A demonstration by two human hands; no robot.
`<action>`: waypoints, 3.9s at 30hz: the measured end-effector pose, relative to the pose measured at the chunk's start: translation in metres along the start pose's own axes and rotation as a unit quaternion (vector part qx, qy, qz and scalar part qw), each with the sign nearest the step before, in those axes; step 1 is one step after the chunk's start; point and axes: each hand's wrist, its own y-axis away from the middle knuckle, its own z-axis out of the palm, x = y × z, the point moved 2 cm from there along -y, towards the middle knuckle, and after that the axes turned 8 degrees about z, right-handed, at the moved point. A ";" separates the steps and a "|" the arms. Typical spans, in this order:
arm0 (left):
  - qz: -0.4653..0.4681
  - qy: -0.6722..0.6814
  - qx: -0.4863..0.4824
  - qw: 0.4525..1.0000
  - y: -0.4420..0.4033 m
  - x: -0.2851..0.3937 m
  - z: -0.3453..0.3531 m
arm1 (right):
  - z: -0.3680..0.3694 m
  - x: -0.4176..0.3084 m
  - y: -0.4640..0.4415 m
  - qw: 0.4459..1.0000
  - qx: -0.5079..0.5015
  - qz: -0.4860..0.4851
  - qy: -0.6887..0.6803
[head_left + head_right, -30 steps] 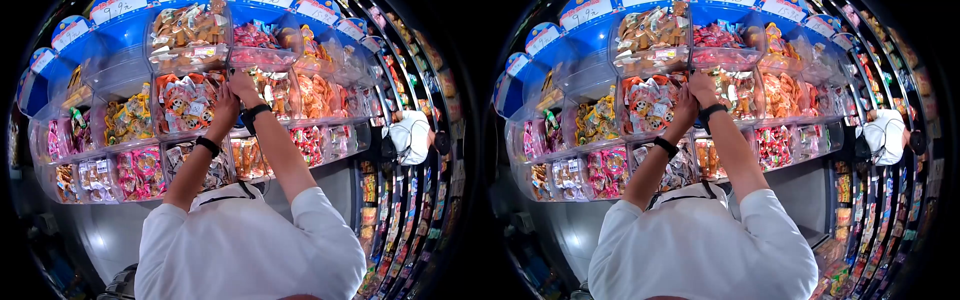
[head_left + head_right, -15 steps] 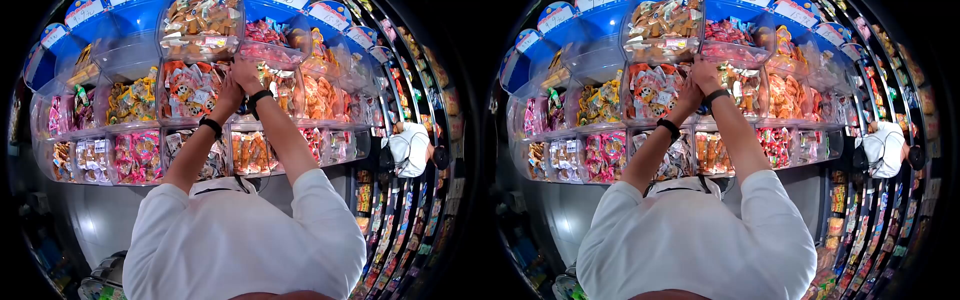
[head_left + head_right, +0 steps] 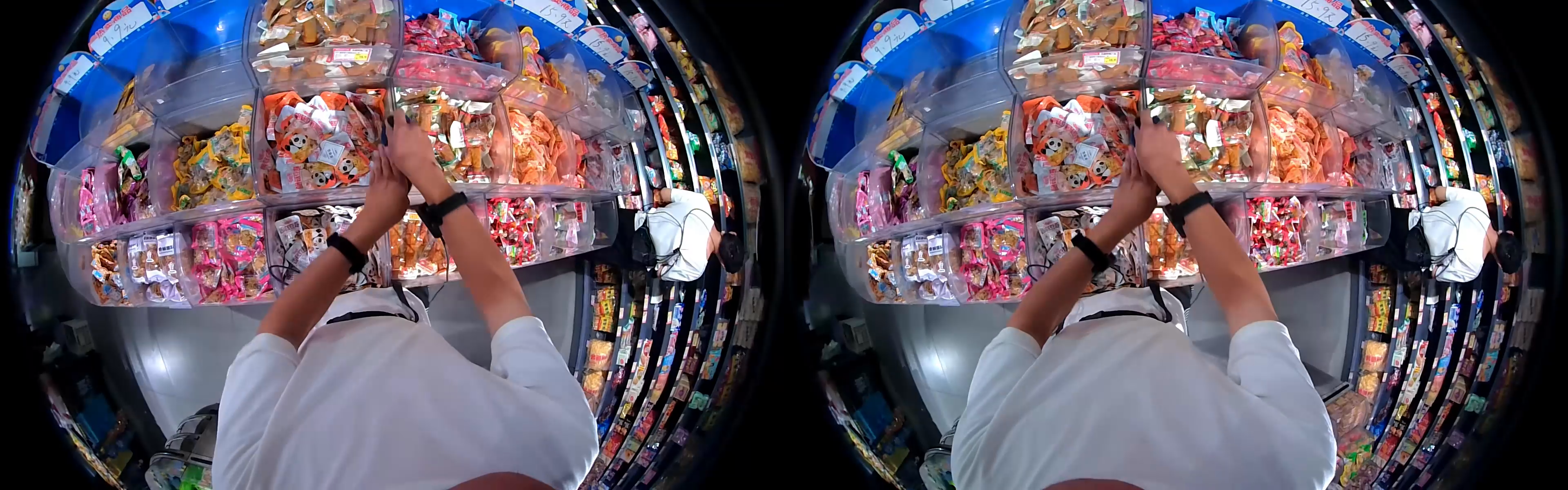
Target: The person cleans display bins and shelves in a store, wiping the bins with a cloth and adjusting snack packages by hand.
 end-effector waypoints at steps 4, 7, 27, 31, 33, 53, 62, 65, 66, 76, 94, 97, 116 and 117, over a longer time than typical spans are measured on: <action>-0.040 -0.024 0.037 0.998 -0.033 -0.027 0.016 | -0.009 -0.009 -0.031 0.999 0.012 0.026 0.022; -0.004 -0.041 0.054 0.998 -0.055 -0.050 0.023 | -0.005 -0.011 -0.060 0.997 -0.011 -0.018 0.077; -0.005 0.023 0.029 0.999 -0.022 -0.039 0.023 | 0.007 0.013 -0.036 0.995 0.071 -0.062 0.023; -0.028 -0.075 -0.113 0.990 0.007 0.001 0.021 | -0.002 0.021 0.024 0.998 0.035 -0.034 -0.047; -0.011 -0.040 -0.053 0.998 0.030 0.014 0.019 | -0.015 0.014 0.062 0.999 0.011 -0.011 -0.049; 0.103 -0.003 -0.026 0.994 -0.016 0.099 0.074 | -0.016 0.189 0.136 0.950 0.210 0.172 -0.156; 0.099 0.381 -0.141 0.909 -0.002 0.104 0.056 | -0.038 0.221 0.155 0.921 0.029 0.196 -0.336; 0.004 0.395 -0.164 0.904 0.041 0.085 0.049 | -0.038 0.194 0.179 0.920 -0.089 0.159 -0.347; -0.053 0.407 -0.214 0.886 0.052 0.080 0.030 | -0.019 0.199 0.183 0.942 -0.119 0.125 -0.288; -0.127 0.369 -0.186 0.902 0.114 0.003 0.015 | 0.105 0.096 0.167 0.825 -0.129 0.271 -0.480; 0.043 0.117 -0.222 0.967 0.089 -0.044 0.008 | 0.107 0.069 0.170 0.942 -0.005 0.252 -0.221; -0.029 0.097 -0.172 0.980 0.076 -0.051 0.013 | 0.110 0.061 0.149 0.941 0.063 0.239 -0.231; 0.151 0.059 -0.240 0.957 0.074 -0.011 0.011 | 0.095 0.108 0.225 0.972 -0.010 0.173 -0.161; 0.144 0.035 -0.201 0.968 0.067 -0.016 0.008 | 0.091 0.105 0.210 0.968 0.033 0.182 -0.171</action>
